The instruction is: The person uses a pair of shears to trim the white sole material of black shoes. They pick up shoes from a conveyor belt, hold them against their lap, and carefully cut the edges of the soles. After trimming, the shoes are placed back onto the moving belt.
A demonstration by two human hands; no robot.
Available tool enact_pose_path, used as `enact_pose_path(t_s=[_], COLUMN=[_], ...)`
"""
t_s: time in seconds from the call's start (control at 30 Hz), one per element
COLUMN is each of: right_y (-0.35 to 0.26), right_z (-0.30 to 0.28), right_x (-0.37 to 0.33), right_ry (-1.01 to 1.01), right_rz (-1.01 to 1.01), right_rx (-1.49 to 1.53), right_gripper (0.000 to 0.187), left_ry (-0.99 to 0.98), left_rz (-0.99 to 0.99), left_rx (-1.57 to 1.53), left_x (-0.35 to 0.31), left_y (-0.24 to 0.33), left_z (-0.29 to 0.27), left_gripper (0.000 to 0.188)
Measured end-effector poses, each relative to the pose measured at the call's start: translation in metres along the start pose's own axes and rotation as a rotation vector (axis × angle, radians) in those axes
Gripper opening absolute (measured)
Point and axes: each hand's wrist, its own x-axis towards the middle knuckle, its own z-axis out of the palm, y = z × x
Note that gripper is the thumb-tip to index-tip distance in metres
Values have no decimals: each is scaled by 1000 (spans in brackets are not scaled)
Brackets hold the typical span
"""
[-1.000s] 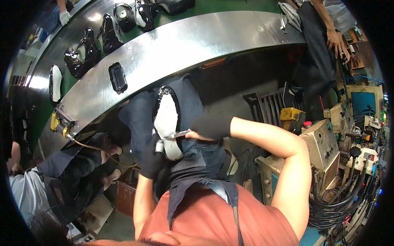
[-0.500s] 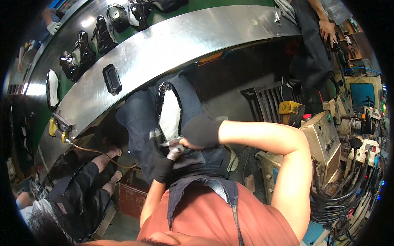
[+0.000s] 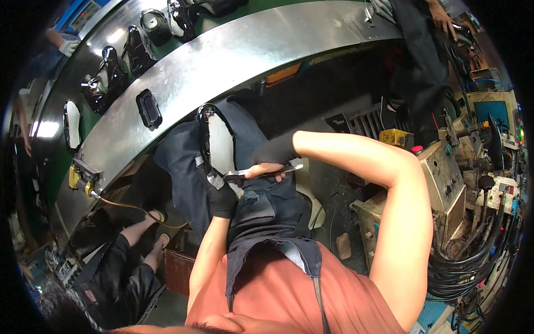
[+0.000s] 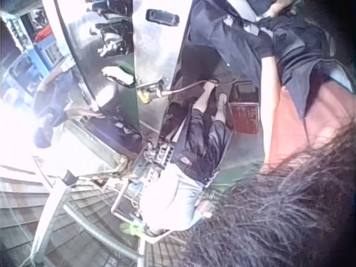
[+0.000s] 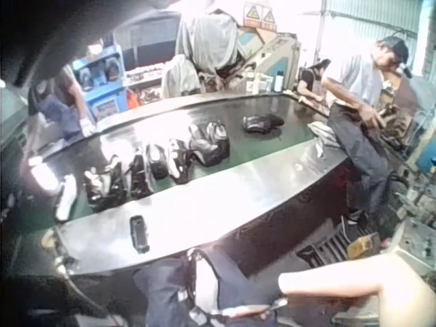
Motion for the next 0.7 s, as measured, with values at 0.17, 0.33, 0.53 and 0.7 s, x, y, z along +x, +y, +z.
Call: enact_pose_path(t_s=[0.17, 0.33, 0.53, 0.7], right_y=[-27, -37, 15, -32], right_z=[2, 52, 40, 24], right_x=[-23, 5, -7, -33], right_ry=[384, 593, 495, 682], right_rz=[-171, -762, -277, -214], right_rx=[-638, -456, 106, -155], right_gripper=[26, 35, 47, 48], left_ry=[-3, -469, -354, -348], left_rz=[16, -352, -718, -778], left_rx=[148, -59, -857, -746], left_x=[10, 27, 57, 48], left_y=[-23, -54, 48, 66], left_z=[-11, -67, -36, -21], left_gripper=[68, 61, 71, 73])
